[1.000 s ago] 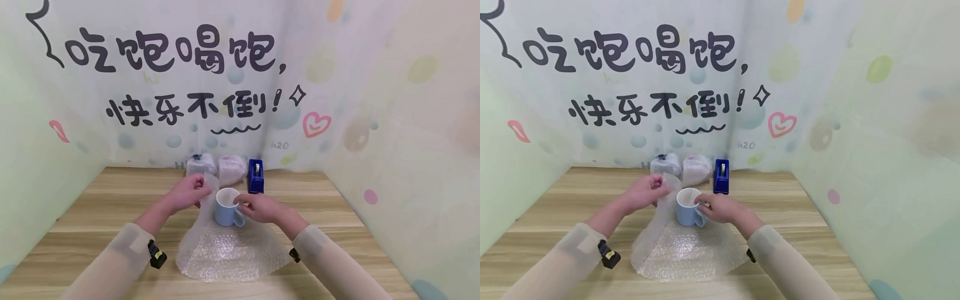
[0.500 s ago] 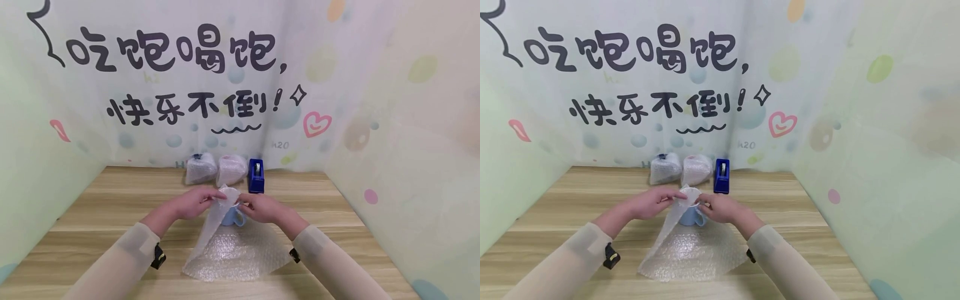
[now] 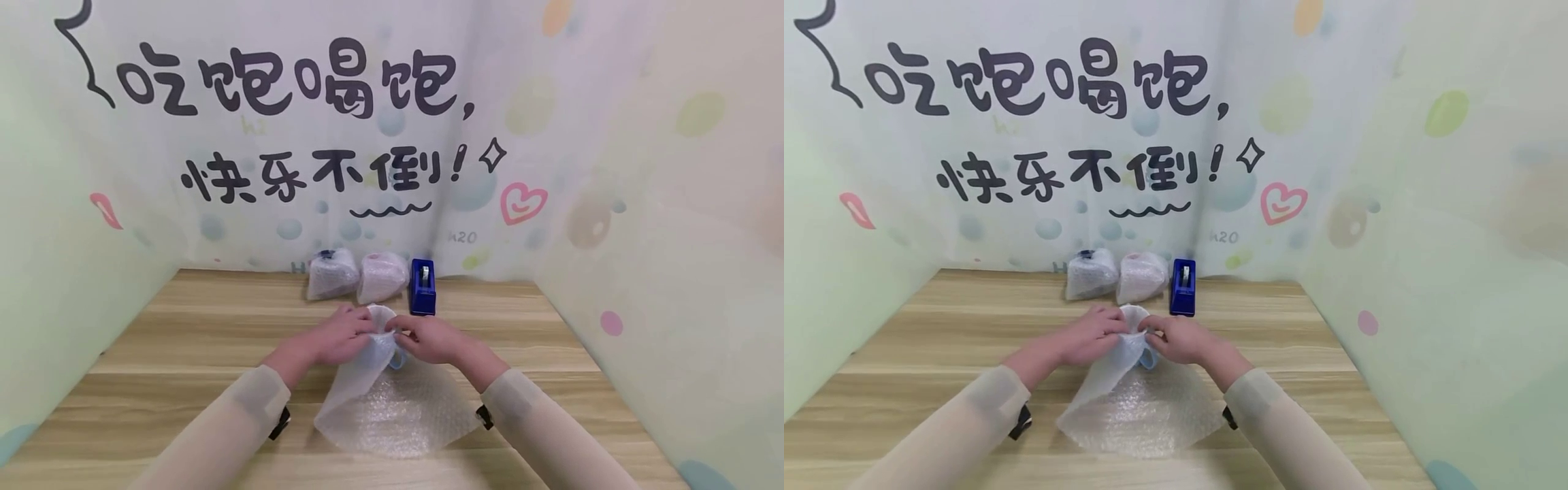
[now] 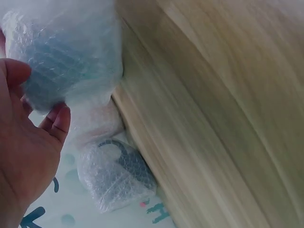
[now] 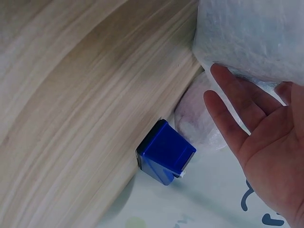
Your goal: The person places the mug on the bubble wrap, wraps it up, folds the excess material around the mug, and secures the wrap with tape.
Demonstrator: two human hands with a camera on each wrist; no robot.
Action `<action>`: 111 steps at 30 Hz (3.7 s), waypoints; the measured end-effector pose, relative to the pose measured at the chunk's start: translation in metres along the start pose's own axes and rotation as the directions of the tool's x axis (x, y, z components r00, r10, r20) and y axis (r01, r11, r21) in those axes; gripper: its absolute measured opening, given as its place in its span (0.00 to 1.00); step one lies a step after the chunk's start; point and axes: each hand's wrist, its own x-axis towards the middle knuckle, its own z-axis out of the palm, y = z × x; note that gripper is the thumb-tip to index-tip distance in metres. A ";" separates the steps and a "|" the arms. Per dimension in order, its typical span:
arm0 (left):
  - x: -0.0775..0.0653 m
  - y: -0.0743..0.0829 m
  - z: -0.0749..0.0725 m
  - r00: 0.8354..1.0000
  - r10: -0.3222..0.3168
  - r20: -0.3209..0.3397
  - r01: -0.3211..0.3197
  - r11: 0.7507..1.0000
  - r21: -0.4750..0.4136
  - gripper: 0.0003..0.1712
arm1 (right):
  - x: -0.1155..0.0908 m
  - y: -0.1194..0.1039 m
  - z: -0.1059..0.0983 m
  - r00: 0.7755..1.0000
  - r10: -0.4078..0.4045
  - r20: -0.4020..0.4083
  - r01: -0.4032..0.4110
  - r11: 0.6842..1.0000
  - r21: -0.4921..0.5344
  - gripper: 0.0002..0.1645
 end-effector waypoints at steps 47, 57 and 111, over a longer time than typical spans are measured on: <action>0.003 -0.003 0.007 0.993 -0.076 -0.091 0.063 0.988 -0.142 0.19 | -0.065 -0.070 0.001 0.930 -0.367 -0.029 0.324 0.855 -0.405 0.54; 0.000 -0.005 0.010 0.992 -0.087 -0.092 0.067 0.978 -0.199 0.19 | -0.066 -0.066 0.032 0.845 -0.496 -0.202 0.278 0.728 -0.627 0.15; -0.001 0.010 0.011 0.971 -0.066 -0.229 0.082 0.995 0.059 0.20 | 0.015 -0.035 -0.005 0.994 -0.110 -0.029 0.088 0.908 -0.410 0.17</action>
